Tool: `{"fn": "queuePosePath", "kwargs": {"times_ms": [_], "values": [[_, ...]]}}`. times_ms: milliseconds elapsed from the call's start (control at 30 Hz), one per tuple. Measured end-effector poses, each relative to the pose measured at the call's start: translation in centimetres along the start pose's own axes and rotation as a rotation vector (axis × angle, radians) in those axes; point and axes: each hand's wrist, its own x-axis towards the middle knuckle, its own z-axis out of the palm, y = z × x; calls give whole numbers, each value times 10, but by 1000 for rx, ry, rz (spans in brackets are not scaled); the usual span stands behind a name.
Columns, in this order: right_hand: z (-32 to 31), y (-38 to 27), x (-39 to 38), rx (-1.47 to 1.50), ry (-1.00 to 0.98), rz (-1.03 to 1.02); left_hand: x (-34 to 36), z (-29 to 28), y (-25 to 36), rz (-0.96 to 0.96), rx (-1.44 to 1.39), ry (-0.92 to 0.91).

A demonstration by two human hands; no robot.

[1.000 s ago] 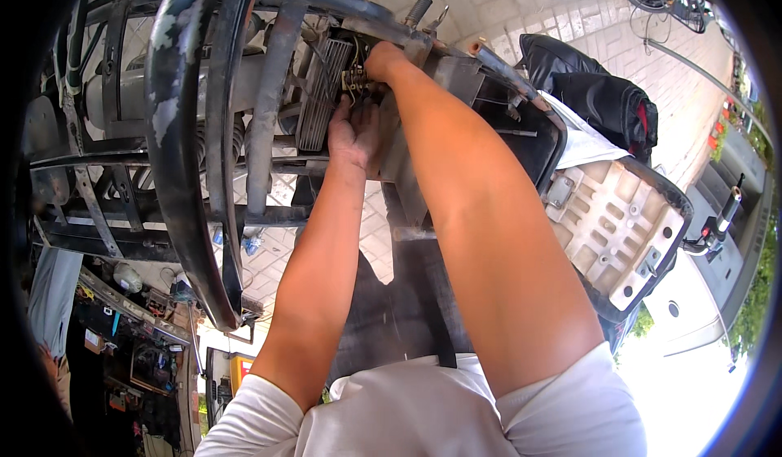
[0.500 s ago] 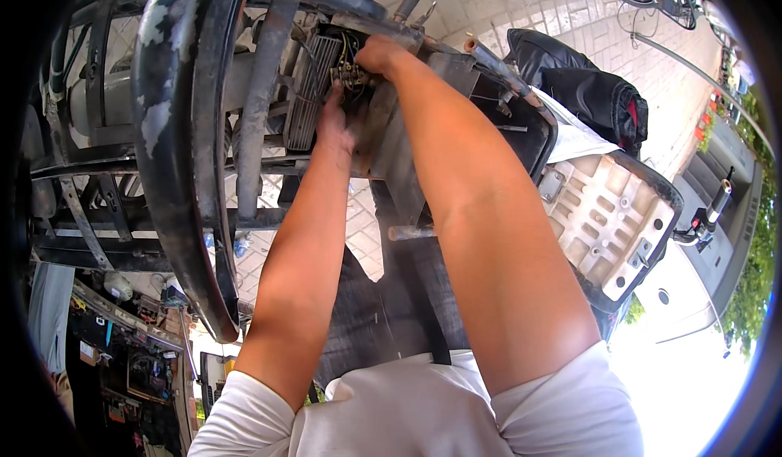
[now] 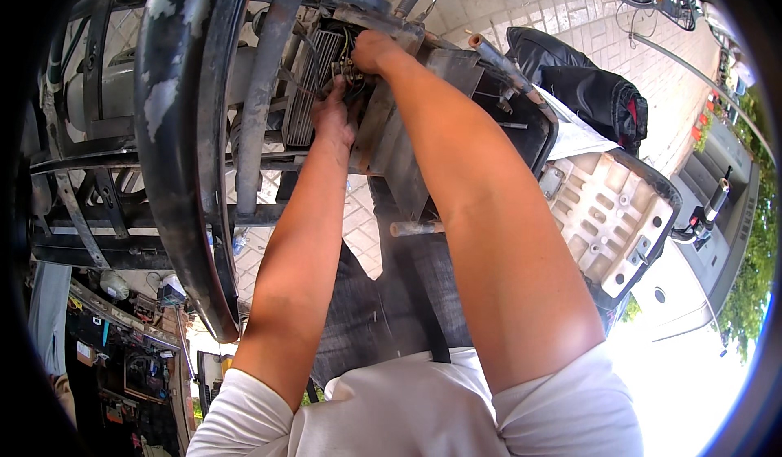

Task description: The person repairs the electrical system of an electric scooter. They use a wrench to loosen and remove bolts from the scooter's frame, disconnecting wires and removing a metal cover. The person then retrieves a new electronic component from a cluttered workbench and prepares to install it.

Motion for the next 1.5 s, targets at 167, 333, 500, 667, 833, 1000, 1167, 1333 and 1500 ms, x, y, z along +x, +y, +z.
{"fn": "queuePosePath", "kwargs": {"times_ms": [167, 333, 500, 667, 833, 1000, 1167, 1333, 1500], "values": [[46, 33, 18, 140, 148, 161, 14, 1, -15, 79, 74, -11], [37, 37, 7, 120, 73, 284, 9, 9, -16, 126, 150, -23], [-16, -20, -18, 290, 26, 445, 13, -4, -9, 171, 107, 18], [-9, -7, -18, 234, 59, 454, 11, 1, -7, 151, 152, -62], [-27, -40, -32, 313, 298, 534, 3, 0, 11, 277, 329, -134], [-20, -16, -17, 331, -106, 324, 19, 3, 16, 531, 1009, -22], [-33, -38, -33, 1466, 169, 766, 25, 1, 16, 675, 1175, 43], [-29, -38, -32, 1638, 153, 717, 22, 6, 19, 703, 1274, 38], [-19, -33, -21, 1526, 7, 714, 27, -7, 20, 715, 1160, -1]]}}
